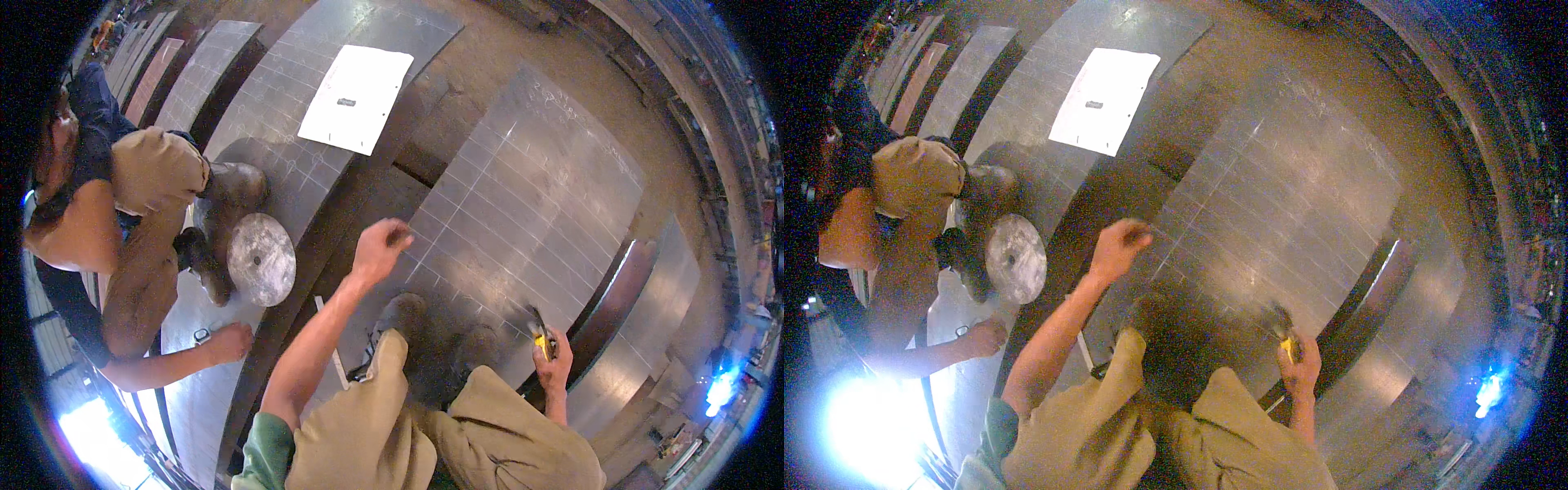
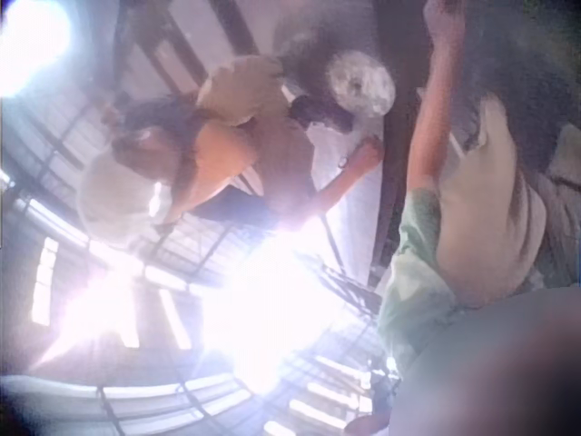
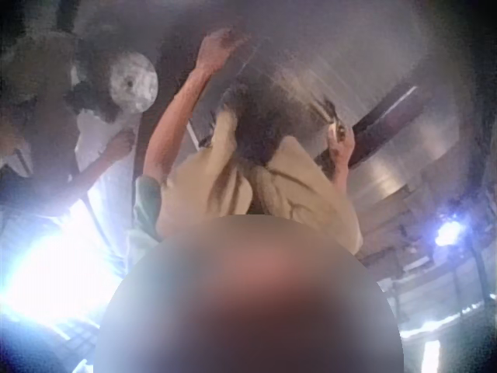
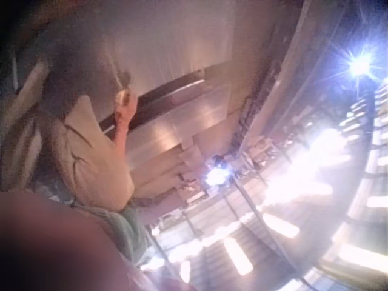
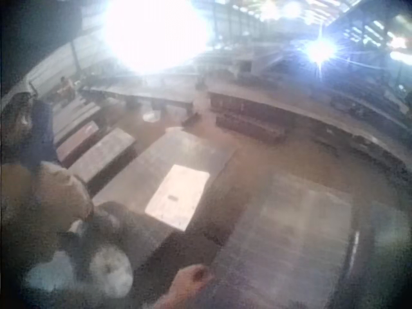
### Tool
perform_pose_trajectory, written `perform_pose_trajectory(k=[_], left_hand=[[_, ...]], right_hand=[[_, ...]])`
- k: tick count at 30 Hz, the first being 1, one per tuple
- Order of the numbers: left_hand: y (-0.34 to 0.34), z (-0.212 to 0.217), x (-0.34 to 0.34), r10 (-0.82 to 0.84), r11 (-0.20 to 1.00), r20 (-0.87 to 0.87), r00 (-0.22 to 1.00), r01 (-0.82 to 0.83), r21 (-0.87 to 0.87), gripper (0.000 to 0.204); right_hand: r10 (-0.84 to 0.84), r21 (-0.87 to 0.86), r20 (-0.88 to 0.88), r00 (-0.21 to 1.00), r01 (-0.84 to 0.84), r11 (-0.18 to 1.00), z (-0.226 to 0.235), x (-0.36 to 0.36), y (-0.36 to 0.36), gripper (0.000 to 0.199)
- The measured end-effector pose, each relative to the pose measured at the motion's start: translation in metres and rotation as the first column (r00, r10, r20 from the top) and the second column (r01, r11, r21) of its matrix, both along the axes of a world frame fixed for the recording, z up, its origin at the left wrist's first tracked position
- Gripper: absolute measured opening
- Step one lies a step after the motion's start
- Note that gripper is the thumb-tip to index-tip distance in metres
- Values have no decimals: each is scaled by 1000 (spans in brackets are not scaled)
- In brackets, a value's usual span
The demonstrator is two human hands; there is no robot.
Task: The person uses a metal square and chalk to draw straight lines on a large metal sheet, then switches to a tape measure to mark additional measurements. The person adjusts the tools and repositions the square multiple times to create a grid pattern on the sheet.
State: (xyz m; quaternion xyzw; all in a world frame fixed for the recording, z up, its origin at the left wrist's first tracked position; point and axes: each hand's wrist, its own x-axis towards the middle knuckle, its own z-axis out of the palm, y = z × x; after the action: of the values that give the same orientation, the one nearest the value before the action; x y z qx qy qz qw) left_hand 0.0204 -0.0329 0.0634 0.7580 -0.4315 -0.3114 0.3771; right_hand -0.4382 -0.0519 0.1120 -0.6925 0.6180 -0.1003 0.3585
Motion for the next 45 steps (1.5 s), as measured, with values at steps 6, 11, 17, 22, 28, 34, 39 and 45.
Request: perform_pose_trajectory(k=[6,11,17,22,28,34,39,45], left_hand=[[69,-3,-15,116,977,-3,993,-113,180,19],[46,18,-69,-130,968,-274,953,182,175,22],[41,32,-120,-328,857,-643,692,505,106,27],[52,21,-113,-400,818,-610,684,566,98,24],[17,-3,10,-420,900,-147,896,432,63,15],[-5,-53,141,-221,975,128,967,219,27,10],[-25,-31,138,-212,977,57,976,212,9,3],[-23,-44,75,-306,952,-15,952,306,5,7]], right_hand=[[-230,122,61,971,221,968,1,14,19,50],[-39,315,52,998,21,949,-10,52,26,71],[225,299,228,947,-288,910,25,140,5,82],[321,258,126,939,-343,903,26,125,28,83],[236,235,-361,902,-157,959,23,7,29,72],[-103,-125,-587,803,36,992,60,-149,43,56],[-317,-301,-693,647,140,943,103,-249,100,54],[-848,-501,65,526,752,428,-8,-225,212,42]])
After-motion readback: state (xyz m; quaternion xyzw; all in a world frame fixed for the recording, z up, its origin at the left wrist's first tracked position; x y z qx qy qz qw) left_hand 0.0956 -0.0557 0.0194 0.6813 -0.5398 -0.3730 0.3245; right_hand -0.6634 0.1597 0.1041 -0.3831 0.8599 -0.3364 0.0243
